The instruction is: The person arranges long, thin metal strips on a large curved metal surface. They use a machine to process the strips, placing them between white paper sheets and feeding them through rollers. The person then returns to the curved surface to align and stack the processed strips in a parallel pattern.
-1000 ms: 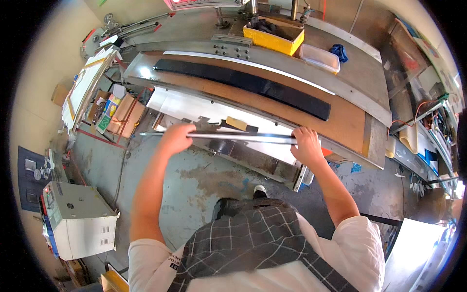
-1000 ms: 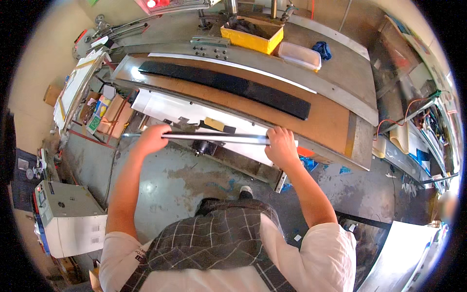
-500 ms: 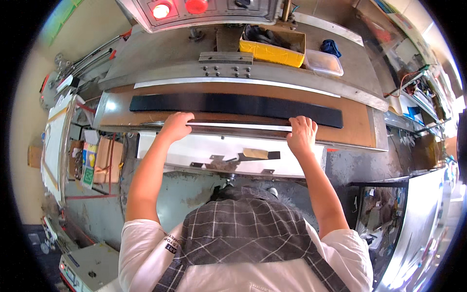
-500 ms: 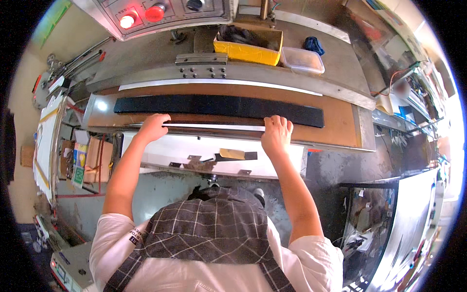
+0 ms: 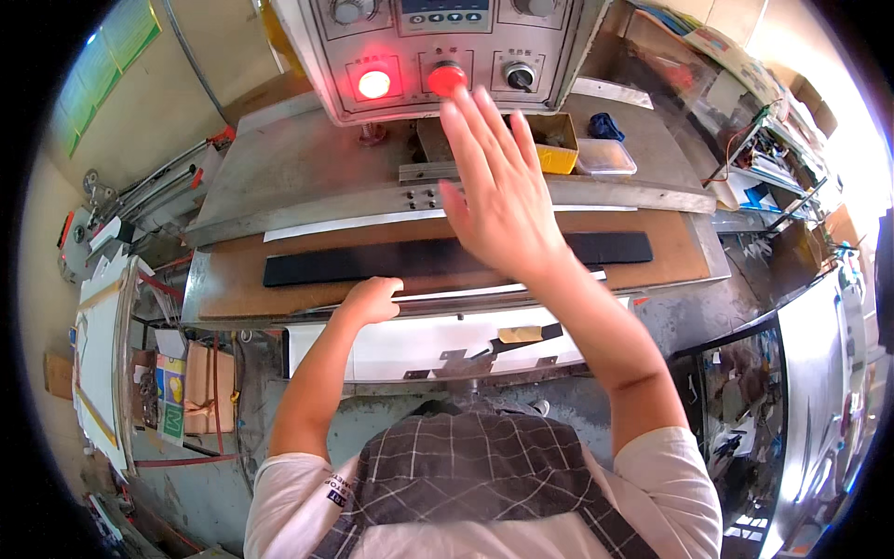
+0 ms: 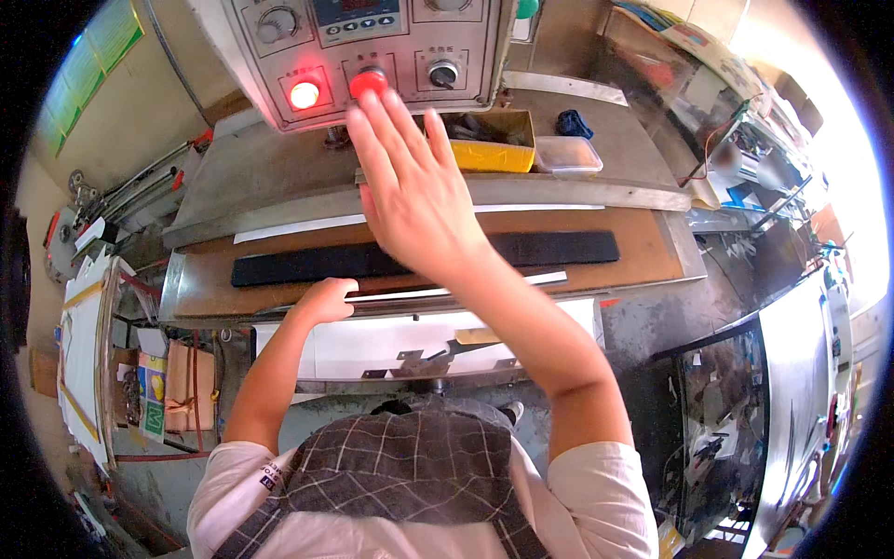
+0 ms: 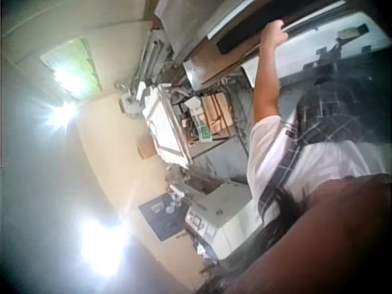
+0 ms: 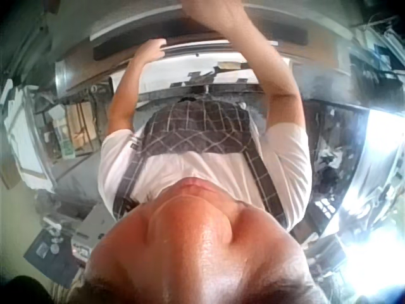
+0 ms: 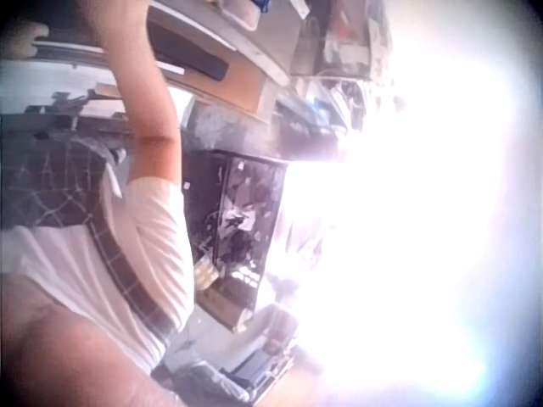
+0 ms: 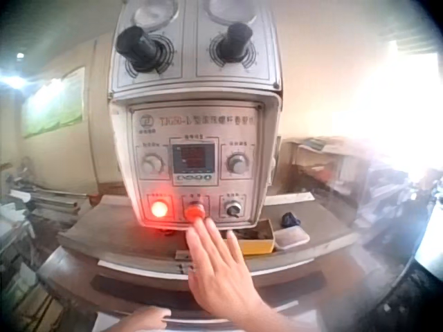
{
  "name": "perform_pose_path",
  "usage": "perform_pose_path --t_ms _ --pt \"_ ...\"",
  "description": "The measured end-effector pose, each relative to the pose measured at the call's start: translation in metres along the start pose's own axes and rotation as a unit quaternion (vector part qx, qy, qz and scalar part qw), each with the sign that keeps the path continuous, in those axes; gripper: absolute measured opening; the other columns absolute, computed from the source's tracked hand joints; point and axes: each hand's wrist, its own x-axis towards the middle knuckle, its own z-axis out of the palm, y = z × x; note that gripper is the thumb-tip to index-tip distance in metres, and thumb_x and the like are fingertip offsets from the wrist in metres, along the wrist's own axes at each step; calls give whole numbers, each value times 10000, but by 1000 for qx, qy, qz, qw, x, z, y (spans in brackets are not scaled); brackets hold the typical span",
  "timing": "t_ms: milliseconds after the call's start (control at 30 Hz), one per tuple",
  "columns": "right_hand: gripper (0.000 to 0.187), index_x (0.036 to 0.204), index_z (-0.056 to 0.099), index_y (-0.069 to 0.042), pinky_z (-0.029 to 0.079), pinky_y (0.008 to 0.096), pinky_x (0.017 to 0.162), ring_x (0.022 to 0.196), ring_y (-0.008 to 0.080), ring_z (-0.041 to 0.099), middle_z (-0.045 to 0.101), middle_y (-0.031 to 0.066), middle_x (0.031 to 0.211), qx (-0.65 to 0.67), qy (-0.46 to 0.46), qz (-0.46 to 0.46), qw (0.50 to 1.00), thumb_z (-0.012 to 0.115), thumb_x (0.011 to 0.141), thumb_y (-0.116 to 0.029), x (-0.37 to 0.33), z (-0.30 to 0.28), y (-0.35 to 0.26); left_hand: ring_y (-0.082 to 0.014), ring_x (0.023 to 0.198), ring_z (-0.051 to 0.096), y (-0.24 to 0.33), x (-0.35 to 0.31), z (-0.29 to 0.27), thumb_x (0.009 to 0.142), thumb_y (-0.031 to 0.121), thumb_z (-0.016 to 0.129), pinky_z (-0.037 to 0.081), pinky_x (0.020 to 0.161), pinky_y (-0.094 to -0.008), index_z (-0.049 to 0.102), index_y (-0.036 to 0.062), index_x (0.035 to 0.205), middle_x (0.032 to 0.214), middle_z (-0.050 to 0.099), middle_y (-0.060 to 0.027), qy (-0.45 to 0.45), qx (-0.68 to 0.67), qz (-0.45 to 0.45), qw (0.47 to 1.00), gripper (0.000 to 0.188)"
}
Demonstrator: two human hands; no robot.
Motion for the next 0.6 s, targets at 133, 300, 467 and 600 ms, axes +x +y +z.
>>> perform_pose_path --t_ms 133,300,467,600 --pt "695 1527 316 -24 219 509 1202 1485 320 286 316 174 1591 -130 -3 -24 991 558 883 -125 23 30 31 -401 956 660 9 10 -7 753 90 619 517 802 -488 667 24 1050 1013 688 -234 -7 11 36 999 308" --pt "611 1428 483 -35 326 475 1155 1422 335 390 485 161 1477 -88 26 -14 996 689 874 -189 37 4 22 -393 939 667 5 0 -10 748 78 619 519 782 -488 665 21 1028 984 694 -221 -11 17 25 999 289" --pt "419 1231 643 -53 484 445 958 1143 379 561 580 222 1200 -201 133 48 969 636 815 -5 86 -57 53 -384 904 675 21 -15 -22 749 90 620 522 773 -484 666 33 1006 945 701 -203 2 30 39 999 268" --pt "210 1016 621 -23 511 506 821 919 435 637 659 223 968 -213 92 45 972 614 806 -24 94 -71 68 -380 888 675 28 -23 -24 749 105 622 524 758 -481 671 46 985 923 702 -193 2 26 32 999 248"
